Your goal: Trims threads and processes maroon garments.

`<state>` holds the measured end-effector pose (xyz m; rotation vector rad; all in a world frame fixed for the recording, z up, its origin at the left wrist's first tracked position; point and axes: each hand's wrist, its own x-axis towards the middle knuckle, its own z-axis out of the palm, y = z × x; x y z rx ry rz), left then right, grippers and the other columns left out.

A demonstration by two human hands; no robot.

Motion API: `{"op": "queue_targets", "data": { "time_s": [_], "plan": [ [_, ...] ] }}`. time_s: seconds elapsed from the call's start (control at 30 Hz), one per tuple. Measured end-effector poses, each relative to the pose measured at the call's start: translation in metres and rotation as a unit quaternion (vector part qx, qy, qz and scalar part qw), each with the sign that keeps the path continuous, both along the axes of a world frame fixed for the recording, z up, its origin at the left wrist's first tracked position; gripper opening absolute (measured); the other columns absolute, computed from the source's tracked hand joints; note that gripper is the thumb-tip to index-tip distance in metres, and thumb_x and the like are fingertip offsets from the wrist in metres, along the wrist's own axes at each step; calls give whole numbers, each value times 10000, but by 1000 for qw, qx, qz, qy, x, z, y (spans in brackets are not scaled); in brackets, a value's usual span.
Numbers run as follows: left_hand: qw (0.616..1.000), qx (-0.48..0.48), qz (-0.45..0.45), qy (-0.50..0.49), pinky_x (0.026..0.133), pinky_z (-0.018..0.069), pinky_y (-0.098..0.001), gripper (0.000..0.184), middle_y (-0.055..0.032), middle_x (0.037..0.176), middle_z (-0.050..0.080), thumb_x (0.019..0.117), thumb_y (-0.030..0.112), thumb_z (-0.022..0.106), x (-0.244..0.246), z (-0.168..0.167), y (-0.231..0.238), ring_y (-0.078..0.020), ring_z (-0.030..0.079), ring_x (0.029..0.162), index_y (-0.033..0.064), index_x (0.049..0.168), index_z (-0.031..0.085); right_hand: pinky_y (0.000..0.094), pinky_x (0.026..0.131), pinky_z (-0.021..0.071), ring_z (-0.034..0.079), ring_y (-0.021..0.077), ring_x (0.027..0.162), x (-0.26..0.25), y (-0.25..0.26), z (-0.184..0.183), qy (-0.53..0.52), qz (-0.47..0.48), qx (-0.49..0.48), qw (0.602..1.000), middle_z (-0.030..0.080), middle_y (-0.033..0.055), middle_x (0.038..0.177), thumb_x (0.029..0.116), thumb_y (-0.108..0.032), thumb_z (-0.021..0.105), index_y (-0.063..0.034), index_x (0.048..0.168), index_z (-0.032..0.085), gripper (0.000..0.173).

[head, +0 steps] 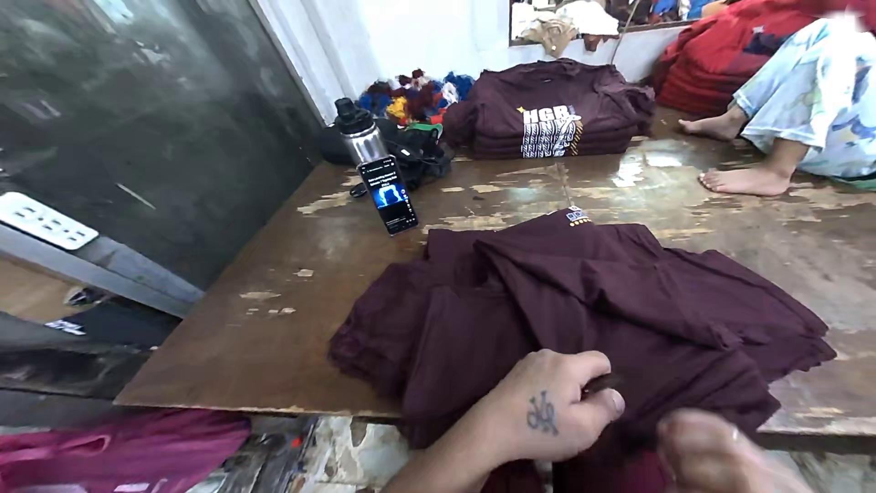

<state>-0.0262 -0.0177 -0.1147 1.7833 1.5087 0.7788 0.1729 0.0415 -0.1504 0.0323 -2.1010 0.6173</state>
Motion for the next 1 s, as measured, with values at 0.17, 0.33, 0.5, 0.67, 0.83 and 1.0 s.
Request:
{"op": "queue_targets", "data": {
  "time_s": [0.17, 0.33, 0.5, 0.67, 0.83, 1.0],
  "plan": [
    [997, 45, 44, 34, 515, 477, -395, 274, -74, 662, 594, 971, 302, 652, 7, -13, -6, -203, 595, 574, 28, 979, 653, 210, 897, 515, 644, 91, 897, -2, 20, -14, 36, -83, 47, 995, 585, 41, 812, 1096, -391, 447, -112, 833, 513, 389],
    [983, 117, 109, -90, 535, 393, -230, 198, -16, 652, 510, 992, 114, 534, 8, -12, -5, -57, 482, 576, 8, 835, 593, 234, 898, 537, 671, 82, 950, -4, 19, -15, -42, -115, -1, 992, 682, 35, 891, 1076, -567, 323, -93, 1034, 638, 571],
    [847, 166, 152, -482, 413, 384, -90, 194, 123, 681, 588, 923, -5, 568, 20, -29, -3, 90, 466, 472, 164, 827, 570, 218, 761, 525, 630, 90, 789, -9, 26, -30, -65, -134, 7, 989, 634, 34, 773, 1074, -411, 479, -88, 937, 651, 390],
    [830, 129, 73, -538, 408, 412, -101, 134, 112, 679, 603, 955, 111, 649, 14, -43, -8, 73, 499, 467, 194, 868, 590, 229, 940, 559, 684, 20, 976, 19, 31, -28, -87, -40, -87, 992, 687, -9, 890, 1076, -414, 490, -109, 935, 579, 347],
    [826, 91, 46, -555, 410, 440, -113, 116, 127, 640, 592, 945, 252, 717, 13, -45, -6, 66, 530, 465, 210, 877, 632, 202, 726, 525, 621, 107, 774, -7, 27, -27, -68, -127, 30, 989, 612, 48, 777, 1054, -361, 518, -81, 918, 631, 332],
    [832, 72, 40, -548, 410, 473, -125, 130, 136, 652, 575, 995, 352, 644, 9, -51, -7, 54, 550, 466, 237, 941, 614, 315, 1101, 511, 678, 80, 1141, 30, 40, -26, -83, 2, -45, 996, 710, 13, 966, 1100, -295, 462, -95, 917, 583, 296]
  ]
}}
